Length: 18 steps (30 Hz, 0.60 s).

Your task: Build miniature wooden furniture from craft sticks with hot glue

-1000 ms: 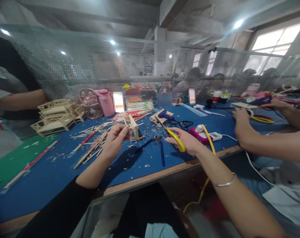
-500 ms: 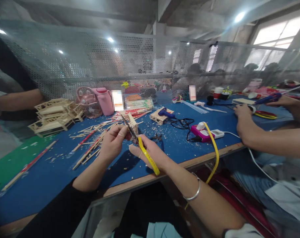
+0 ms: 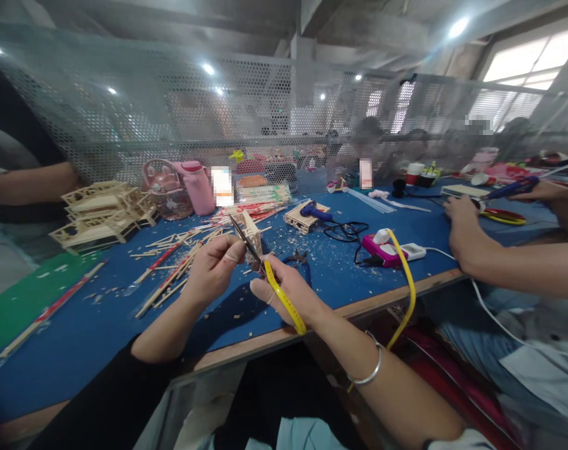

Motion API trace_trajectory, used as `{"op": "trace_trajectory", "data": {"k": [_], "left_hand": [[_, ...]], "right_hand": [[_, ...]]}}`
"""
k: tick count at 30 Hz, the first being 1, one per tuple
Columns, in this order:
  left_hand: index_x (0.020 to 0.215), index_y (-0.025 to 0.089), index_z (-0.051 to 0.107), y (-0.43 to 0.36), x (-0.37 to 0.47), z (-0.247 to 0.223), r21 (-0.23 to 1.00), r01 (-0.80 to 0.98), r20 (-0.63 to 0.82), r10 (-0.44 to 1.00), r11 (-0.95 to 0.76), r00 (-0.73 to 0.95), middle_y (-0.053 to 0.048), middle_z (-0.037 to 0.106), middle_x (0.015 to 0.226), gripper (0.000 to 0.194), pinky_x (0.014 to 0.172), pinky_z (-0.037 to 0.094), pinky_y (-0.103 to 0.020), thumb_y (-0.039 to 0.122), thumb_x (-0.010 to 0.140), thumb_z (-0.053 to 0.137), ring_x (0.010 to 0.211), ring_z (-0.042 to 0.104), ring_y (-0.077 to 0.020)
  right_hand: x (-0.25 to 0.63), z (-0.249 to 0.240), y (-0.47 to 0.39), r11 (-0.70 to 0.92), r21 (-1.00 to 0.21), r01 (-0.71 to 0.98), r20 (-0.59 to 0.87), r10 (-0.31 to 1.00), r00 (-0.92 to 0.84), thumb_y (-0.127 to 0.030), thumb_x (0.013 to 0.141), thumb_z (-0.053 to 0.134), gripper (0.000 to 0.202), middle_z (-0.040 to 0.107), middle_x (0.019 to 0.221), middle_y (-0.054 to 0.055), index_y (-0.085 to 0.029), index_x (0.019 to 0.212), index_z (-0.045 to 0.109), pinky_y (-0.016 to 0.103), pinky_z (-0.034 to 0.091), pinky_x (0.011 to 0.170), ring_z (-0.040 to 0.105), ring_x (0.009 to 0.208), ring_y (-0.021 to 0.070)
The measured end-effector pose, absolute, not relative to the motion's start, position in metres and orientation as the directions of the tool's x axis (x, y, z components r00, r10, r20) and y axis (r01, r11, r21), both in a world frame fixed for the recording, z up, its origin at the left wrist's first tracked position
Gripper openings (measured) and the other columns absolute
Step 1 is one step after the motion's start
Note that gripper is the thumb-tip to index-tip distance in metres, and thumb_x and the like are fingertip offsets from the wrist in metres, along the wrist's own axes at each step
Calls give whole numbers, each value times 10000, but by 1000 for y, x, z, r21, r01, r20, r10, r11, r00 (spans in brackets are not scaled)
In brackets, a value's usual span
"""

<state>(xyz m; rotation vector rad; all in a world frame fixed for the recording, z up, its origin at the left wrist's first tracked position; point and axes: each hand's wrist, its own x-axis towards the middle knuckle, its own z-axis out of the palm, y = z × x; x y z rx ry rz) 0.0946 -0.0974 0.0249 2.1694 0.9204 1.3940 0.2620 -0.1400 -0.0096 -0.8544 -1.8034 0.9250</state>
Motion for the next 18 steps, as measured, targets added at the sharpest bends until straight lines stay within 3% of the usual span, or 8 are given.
{"op": "trace_trajectory", "data": {"k": [7,12,18], "left_hand": [[644,174,526,-98,94,25,628,313,648,701,-713,297,11,506,598,288,581,365,-223,354,861,469,581,452,-109],[645,174,524,-100,93,25,607,313,668,682,-730,297,10,512,601,277,588,370,-227,327,865,454,584,464,-110],[635,178,512,-101,94,25,619,313,654,694,-720,301,9,510,606,295,591,367,-225,342,870,440,587,462,-112]], "right_hand": [[255,-11,-142,530,-822,207,468,837,-282,-505,845,498,359,524,810,6,-182,998,534,253,394,698,455,728,136],[249,-13,-142,491,-832,257,449,869,-208,-448,825,547,274,458,684,-27,-183,891,525,229,363,612,390,631,112],[257,-12,-137,539,-780,318,481,842,-245,-441,812,560,267,435,644,-42,-187,890,535,217,351,580,374,600,104]]}}
